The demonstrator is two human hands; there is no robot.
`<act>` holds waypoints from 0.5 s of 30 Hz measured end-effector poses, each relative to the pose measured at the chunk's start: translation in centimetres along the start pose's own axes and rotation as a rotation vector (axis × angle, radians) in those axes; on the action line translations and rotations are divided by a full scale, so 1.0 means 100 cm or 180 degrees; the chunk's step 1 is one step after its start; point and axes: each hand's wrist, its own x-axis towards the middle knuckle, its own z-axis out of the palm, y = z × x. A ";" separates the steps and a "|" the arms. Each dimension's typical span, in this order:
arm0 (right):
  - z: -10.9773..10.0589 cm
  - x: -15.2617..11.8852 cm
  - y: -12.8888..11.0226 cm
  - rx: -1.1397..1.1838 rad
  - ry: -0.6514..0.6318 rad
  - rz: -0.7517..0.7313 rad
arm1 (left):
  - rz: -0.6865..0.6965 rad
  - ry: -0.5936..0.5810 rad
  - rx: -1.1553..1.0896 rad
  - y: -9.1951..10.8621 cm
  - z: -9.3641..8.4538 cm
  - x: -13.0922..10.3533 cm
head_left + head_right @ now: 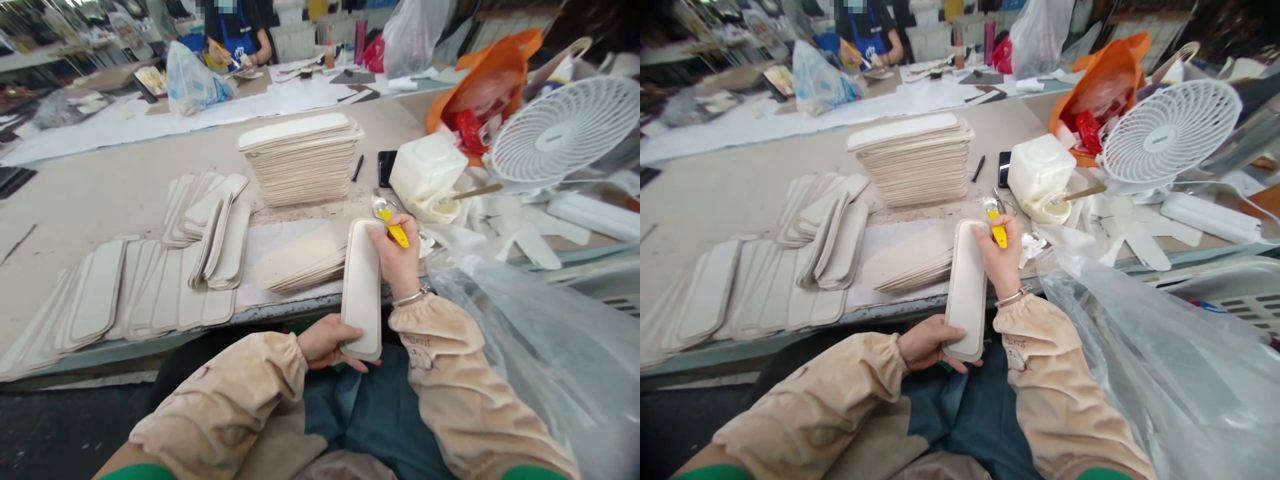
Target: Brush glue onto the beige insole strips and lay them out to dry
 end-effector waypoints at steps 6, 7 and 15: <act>0.000 0.000 0.000 0.0115 -0.0095 0.0130 | 0.0184 0.0020 0.0254 -0.001 -0.001 0.000; 0.000 0.000 -0.001 0.0113 -0.0091 0.0134 | 0.0191 -0.0010 0.0274 -0.002 -0.001 0.000; 0.001 -0.001 -0.010 0.0206 -0.0052 0.0139 | 0.0247 -0.0031 0.0352 -0.006 -0.002 0.002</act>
